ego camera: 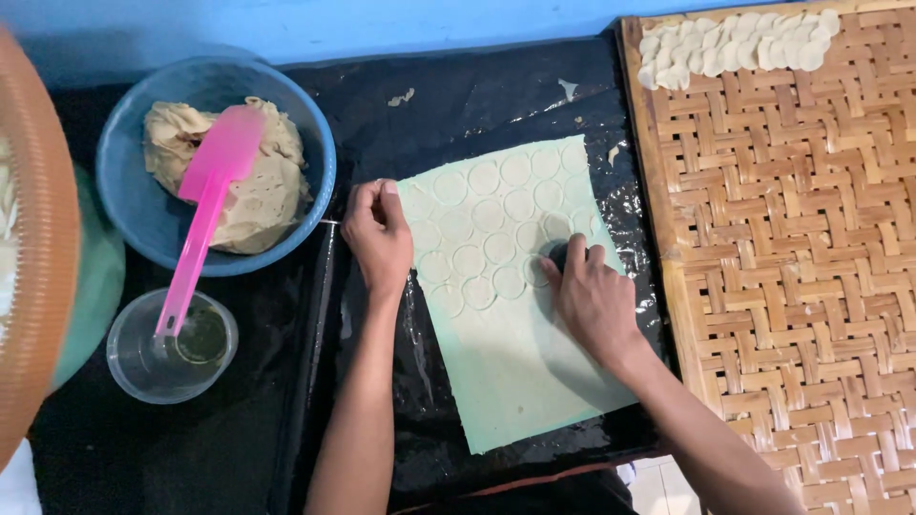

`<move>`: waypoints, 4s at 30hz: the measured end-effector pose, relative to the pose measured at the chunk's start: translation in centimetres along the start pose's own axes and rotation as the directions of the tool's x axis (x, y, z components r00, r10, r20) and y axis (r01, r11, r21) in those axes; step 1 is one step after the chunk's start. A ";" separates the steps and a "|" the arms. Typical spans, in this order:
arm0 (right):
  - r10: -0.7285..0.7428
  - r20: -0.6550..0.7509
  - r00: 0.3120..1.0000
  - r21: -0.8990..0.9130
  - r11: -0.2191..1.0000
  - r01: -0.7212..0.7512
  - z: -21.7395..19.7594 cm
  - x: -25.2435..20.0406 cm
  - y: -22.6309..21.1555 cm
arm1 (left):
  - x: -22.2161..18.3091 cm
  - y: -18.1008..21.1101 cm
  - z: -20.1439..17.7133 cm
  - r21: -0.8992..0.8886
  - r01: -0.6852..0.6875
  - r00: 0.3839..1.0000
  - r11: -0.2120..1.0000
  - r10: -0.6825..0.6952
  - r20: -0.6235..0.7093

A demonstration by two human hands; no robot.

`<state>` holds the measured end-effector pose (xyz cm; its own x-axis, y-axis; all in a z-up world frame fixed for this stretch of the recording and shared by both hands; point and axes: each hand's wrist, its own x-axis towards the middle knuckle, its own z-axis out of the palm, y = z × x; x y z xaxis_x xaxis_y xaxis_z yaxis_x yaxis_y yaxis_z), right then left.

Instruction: Cutting circular shapes from a flattened sheet of dough using a circular stamp and placing them on a tray.

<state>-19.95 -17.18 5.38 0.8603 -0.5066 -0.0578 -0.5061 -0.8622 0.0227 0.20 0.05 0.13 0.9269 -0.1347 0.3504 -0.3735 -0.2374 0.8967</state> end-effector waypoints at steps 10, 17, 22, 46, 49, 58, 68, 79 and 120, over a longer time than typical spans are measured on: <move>0.161 0.053 0.986 0.264 0.950 -0.169 -2.0 -1.0 5.3 | 0.2 0.1 -0.1 -0.024 0.049 0.999 0.999 -0.048 0.025; 0.032 0.087 0.996 0.207 0.977 -0.049 -2.4 -0.1 4.4 | 0.0 -0.1 0.0 0.044 0.009 1.000 0.999 -0.009 0.002; 0.062 0.113 0.992 0.040 0.997 -0.067 -0.4 0.3 4.0 | 0.0 0.0 0.1 0.049 -0.030 1.000 0.998 0.030 -0.006; -0.142 0.682 0.718 0.390 0.901 -0.192 -9.1 -10.6 2.7 | 0.1 -0.2 0.3 -0.043 0.004 1.000 0.999 -0.004 0.009; -0.388 0.743 0.545 0.501 0.862 -0.069 -8.6 -12.1 2.6 | -0.3 -0.9 0.3 -0.039 0.026 1.000 0.999 -0.026 0.000; -0.275 0.782 0.559 0.392 0.914 -0.099 -8.1 -11.2 1.7 | 0.2 -0.4 -0.8 -0.450 0.288 0.946 0.845 -0.179 0.269; -0.295 0.213 0.931 0.487 0.858 0.160 -6.1 -5.1 -5.1 | -0.3 -0.7 -0.8 -0.438 0.172 0.963 0.882 -0.058 0.262; -0.377 0.101 0.921 0.264 0.903 0.341 -0.4 -1.1 -9.8 | -0.2 -0.9 -0.8 -0.478 0.208 0.963 0.853 -0.092 0.255; -0.216 0.157 0.964 0.033 0.976 0.214 0.9 -0.8 -7.2 | -0.3 -1.4 -0.4 -0.401 0.179 0.970 0.899 -0.093 0.226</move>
<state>-17.06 -10.51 4.38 0.9289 -0.3000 -0.2173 -0.3122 -0.9497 -0.0231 0.46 0.82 -1.11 0.9251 -0.3256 0.1955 -0.1544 0.1480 0.9769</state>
